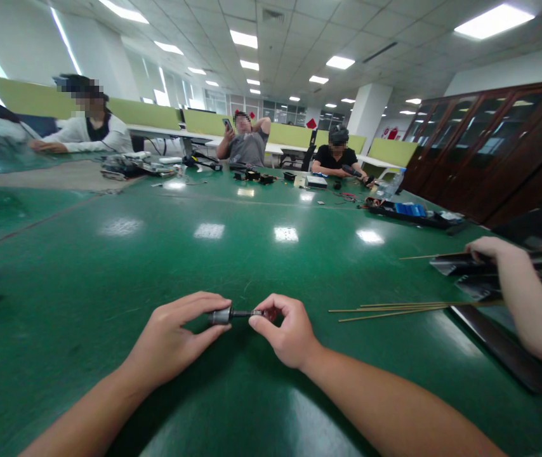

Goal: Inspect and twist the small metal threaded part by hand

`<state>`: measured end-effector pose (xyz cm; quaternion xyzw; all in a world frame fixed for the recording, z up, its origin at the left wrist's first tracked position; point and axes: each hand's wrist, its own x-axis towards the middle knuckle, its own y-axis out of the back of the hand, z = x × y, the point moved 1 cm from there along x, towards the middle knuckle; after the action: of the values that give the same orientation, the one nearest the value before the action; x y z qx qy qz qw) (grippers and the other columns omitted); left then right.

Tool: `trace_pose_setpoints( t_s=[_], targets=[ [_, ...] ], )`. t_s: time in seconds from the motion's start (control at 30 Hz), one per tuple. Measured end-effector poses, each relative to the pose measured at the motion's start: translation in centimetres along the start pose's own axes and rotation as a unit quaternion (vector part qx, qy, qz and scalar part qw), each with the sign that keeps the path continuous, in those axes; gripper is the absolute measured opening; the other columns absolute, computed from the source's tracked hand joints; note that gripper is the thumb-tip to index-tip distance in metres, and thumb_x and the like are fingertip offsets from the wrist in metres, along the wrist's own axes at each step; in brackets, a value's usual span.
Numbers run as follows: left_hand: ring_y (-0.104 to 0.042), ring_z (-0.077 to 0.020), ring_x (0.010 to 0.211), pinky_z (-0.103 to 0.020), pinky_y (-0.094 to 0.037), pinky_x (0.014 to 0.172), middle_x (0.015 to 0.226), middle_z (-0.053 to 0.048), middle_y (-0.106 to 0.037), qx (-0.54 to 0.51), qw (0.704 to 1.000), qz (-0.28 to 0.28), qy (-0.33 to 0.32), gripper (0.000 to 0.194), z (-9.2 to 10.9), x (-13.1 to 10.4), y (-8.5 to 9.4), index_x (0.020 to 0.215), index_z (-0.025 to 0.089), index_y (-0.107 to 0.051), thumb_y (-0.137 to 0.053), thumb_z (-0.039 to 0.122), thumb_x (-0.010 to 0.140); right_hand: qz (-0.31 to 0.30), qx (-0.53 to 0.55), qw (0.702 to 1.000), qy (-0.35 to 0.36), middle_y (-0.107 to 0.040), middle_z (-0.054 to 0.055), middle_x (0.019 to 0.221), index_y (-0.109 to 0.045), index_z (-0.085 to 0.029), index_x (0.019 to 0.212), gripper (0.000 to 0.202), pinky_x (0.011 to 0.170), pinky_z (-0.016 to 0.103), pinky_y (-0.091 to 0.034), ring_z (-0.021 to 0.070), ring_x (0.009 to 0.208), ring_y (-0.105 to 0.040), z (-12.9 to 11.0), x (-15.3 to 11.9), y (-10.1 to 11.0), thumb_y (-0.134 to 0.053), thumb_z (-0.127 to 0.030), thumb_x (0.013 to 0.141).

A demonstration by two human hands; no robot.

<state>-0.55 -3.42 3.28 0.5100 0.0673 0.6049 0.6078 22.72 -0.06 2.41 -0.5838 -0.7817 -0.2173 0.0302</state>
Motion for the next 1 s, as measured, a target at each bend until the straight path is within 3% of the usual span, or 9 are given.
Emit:
trace_pose_setpoints(
  t_s=[0.2, 0.6, 1.0],
  targets=[
    [-0.068, -0.0207, 0.105, -0.034, -0.057, 0.094, 0.114, -0.005, -0.072, 0.011, 1.000, -0.006, -0.017, 0.031, -0.04, 0.08, 0.24, 0.115, 0.027, -0.070, -0.073, 0.030, 0.084, 0.003, -0.009, 1.000, 0.009, -0.063, 0.000, 0.069, -0.070, -0.017, 0.081, 0.009, 0.064, 0.025, -0.045, 0.0138, 0.065, -0.056, -0.02, -0.11, 0.06, -0.072, -0.026, 0.080],
    [-0.068, -0.0195, 0.104, -0.031, -0.055, 0.095, 0.114, -0.002, -0.072, 0.014, 1.000, 0.002, -0.010, 0.033, -0.09, 0.16, 0.40, 0.115, 0.028, -0.070, -0.074, 0.031, 0.083, 0.008, 0.001, 1.000, 0.012, -0.064, 0.001, 0.071, -0.070, -0.017, 0.081, 0.008, 0.064, 0.026, -0.046, 0.0141, 0.065, -0.057, 0.04, 0.09, 0.26, -0.071, -0.025, 0.081],
    [-0.067, -0.0181, 0.103, -0.029, -0.051, 0.095, 0.113, 0.000, -0.070, 0.024, 0.999, -0.006, 0.027, 0.032, -0.55, 0.01, 0.61, 0.115, 0.028, -0.065, -0.072, 0.035, 0.084, 0.015, 0.034, 0.999, 0.002, -0.064, 0.001, 0.072, -0.070, -0.015, 0.081, 0.011, 0.066, 0.027, -0.044, 0.0140, 0.067, -0.055, 0.53, 0.02, 0.20, -0.073, -0.026, 0.080]
  ],
)
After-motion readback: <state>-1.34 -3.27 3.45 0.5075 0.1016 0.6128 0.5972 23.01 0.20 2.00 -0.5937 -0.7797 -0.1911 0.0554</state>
